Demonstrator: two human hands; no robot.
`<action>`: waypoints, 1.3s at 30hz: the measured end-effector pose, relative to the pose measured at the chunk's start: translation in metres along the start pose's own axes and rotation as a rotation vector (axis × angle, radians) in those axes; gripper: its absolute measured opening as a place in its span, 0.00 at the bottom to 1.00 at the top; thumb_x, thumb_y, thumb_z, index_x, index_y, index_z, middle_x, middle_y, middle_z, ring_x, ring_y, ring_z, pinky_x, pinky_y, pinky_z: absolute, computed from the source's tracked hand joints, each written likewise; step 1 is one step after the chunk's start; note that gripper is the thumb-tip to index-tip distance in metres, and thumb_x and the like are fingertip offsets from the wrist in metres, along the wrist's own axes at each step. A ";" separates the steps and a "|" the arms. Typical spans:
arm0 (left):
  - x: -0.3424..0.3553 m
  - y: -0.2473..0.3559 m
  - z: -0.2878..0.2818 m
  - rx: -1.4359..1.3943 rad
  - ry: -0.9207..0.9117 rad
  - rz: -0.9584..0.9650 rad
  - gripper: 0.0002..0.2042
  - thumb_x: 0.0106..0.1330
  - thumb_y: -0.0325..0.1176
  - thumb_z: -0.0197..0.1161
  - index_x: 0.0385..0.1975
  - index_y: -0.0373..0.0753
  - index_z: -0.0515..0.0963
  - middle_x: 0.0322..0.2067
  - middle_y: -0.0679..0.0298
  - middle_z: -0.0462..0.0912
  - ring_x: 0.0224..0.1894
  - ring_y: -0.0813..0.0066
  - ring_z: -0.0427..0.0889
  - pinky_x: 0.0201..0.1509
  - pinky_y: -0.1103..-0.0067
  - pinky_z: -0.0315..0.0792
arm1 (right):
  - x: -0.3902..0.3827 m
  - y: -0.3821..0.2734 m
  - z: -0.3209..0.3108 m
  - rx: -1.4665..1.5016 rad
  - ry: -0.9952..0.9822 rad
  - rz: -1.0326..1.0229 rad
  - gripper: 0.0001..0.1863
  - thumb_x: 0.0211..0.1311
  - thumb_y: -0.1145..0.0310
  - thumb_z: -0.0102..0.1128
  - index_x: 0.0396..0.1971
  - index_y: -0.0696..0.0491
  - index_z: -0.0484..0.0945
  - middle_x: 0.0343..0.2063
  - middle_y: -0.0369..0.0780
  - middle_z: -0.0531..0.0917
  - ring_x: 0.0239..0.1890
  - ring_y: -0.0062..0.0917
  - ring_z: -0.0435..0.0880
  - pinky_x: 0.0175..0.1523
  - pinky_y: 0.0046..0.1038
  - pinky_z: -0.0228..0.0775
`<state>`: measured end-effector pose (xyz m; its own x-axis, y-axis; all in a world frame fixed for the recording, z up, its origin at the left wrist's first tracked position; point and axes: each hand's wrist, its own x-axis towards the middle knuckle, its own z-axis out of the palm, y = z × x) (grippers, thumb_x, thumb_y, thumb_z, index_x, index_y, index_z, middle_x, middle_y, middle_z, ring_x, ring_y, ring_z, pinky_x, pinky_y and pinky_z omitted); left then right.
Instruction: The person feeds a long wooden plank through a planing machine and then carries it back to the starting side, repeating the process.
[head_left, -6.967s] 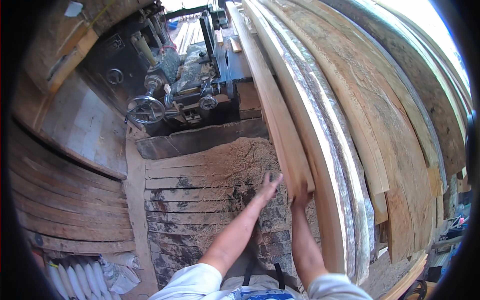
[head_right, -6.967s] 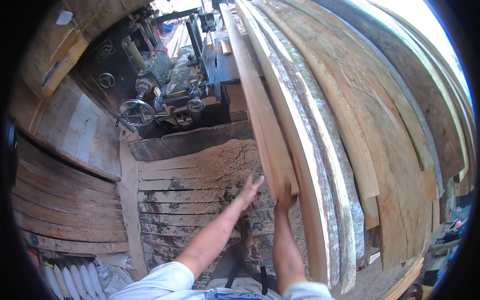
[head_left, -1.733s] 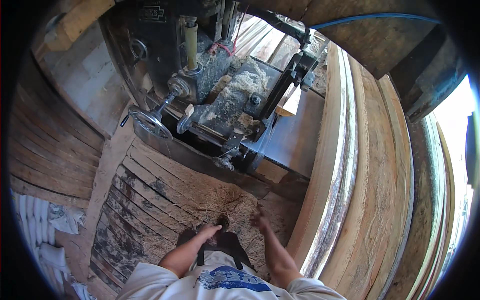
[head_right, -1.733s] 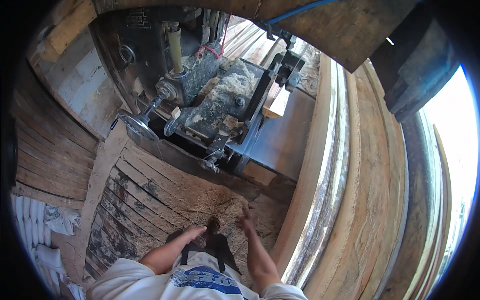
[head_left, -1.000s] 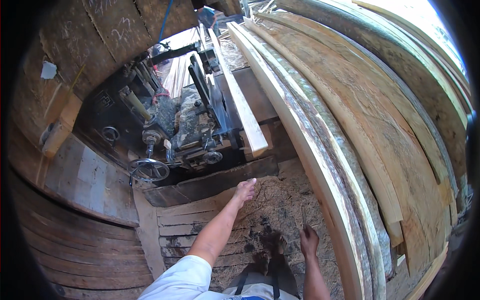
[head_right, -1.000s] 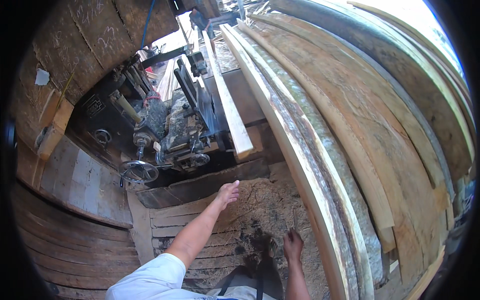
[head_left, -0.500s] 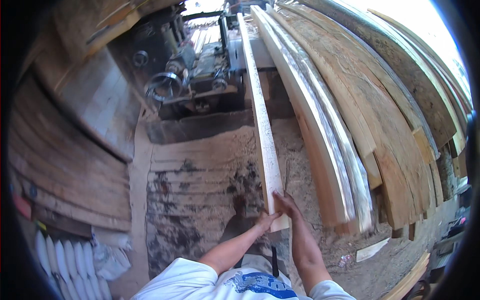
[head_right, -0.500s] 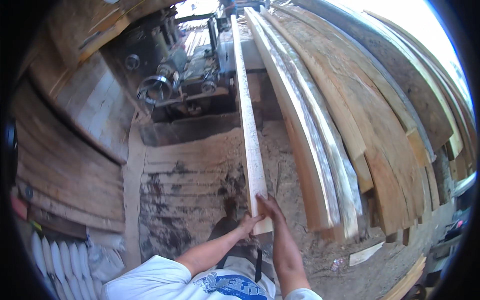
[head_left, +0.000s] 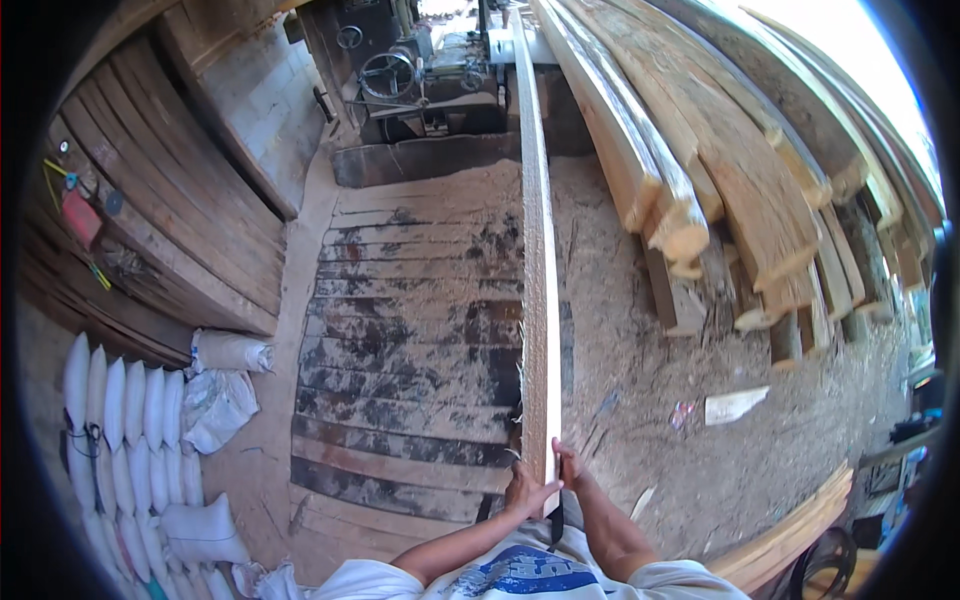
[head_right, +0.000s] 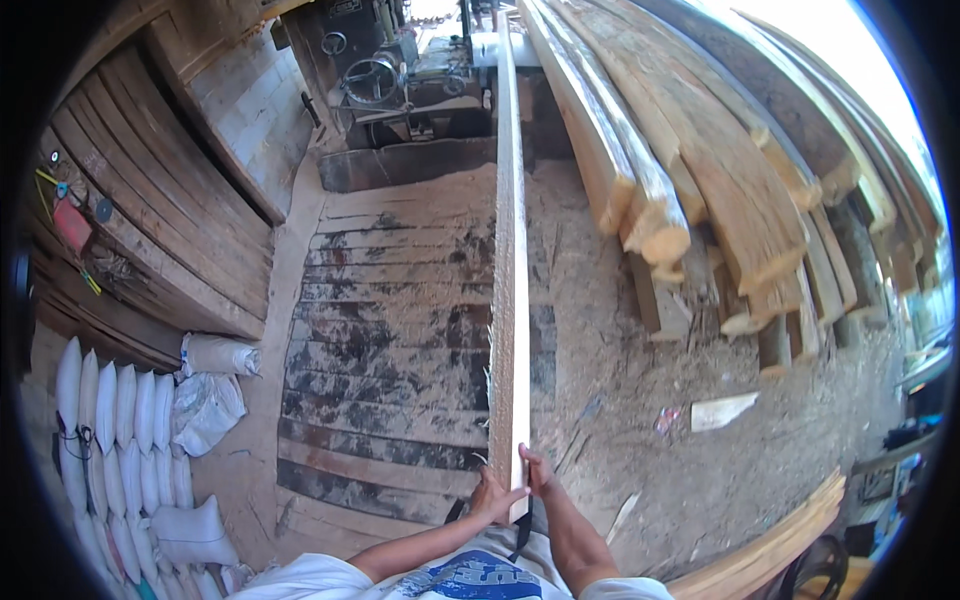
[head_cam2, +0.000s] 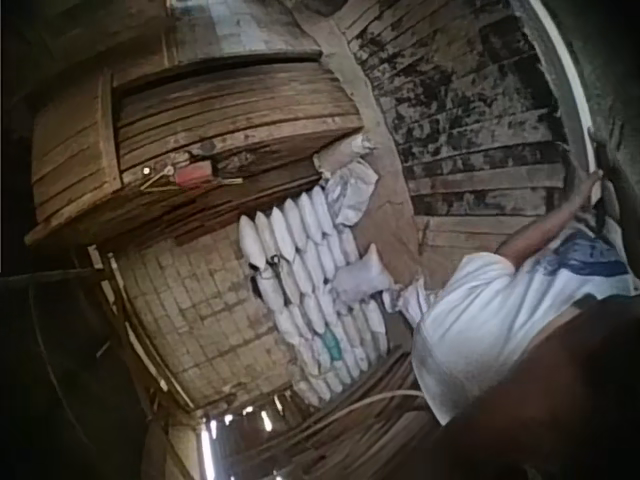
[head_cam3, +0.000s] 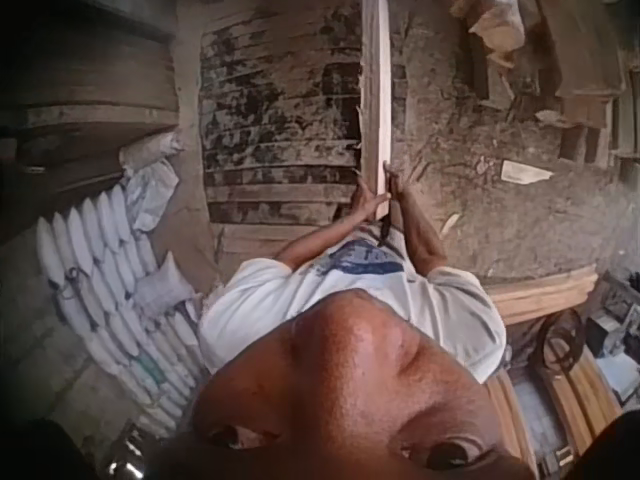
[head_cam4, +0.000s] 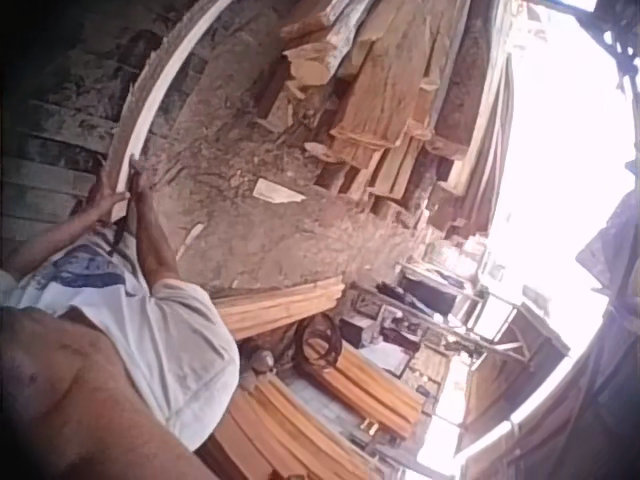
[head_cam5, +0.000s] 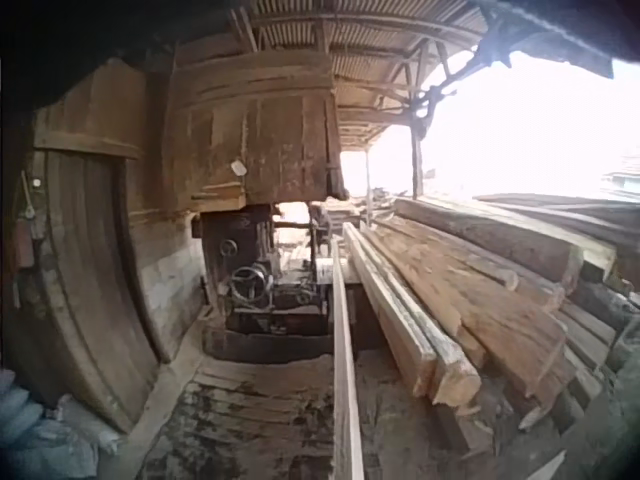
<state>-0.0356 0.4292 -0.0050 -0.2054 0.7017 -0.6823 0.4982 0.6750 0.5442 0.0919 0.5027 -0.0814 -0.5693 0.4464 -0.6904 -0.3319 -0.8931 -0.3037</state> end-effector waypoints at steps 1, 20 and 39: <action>-0.016 -0.027 0.018 -0.025 0.021 0.003 0.54 0.36 0.61 0.73 0.56 0.27 0.54 0.45 0.40 0.75 0.41 0.44 0.80 0.43 0.62 0.75 | -0.018 0.020 0.004 0.008 -0.018 0.026 0.35 0.59 0.47 0.56 0.56 0.60 0.68 0.49 0.48 0.78 0.48 0.39 0.79 0.58 0.40 0.68; -0.452 -0.379 0.173 -1.091 -0.388 -0.096 0.28 0.54 0.32 0.66 0.57 0.36 0.66 0.45 0.56 0.78 0.47 0.63 0.79 0.53 0.70 0.73 | -0.212 0.296 0.049 -0.496 0.146 -0.589 0.30 0.69 0.50 0.44 0.63 0.55 0.62 0.58 0.39 0.70 0.57 0.26 0.68 0.62 0.28 0.57; -0.558 -0.470 0.245 -1.133 -0.218 0.041 0.32 0.52 0.36 0.67 0.58 0.32 0.67 0.49 0.56 0.77 0.51 0.65 0.76 0.57 0.74 0.67 | -0.270 0.421 0.017 -0.520 0.090 -0.610 0.30 0.68 0.52 0.47 0.63 0.55 0.63 0.57 0.40 0.71 0.57 0.24 0.67 0.61 0.26 0.57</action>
<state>0.0515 -0.3353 0.0003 -0.0016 0.7483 -0.6634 -0.5636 0.5473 0.6187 0.0930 0.0070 -0.0119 -0.3307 0.8775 -0.3473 -0.1594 -0.4147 -0.8959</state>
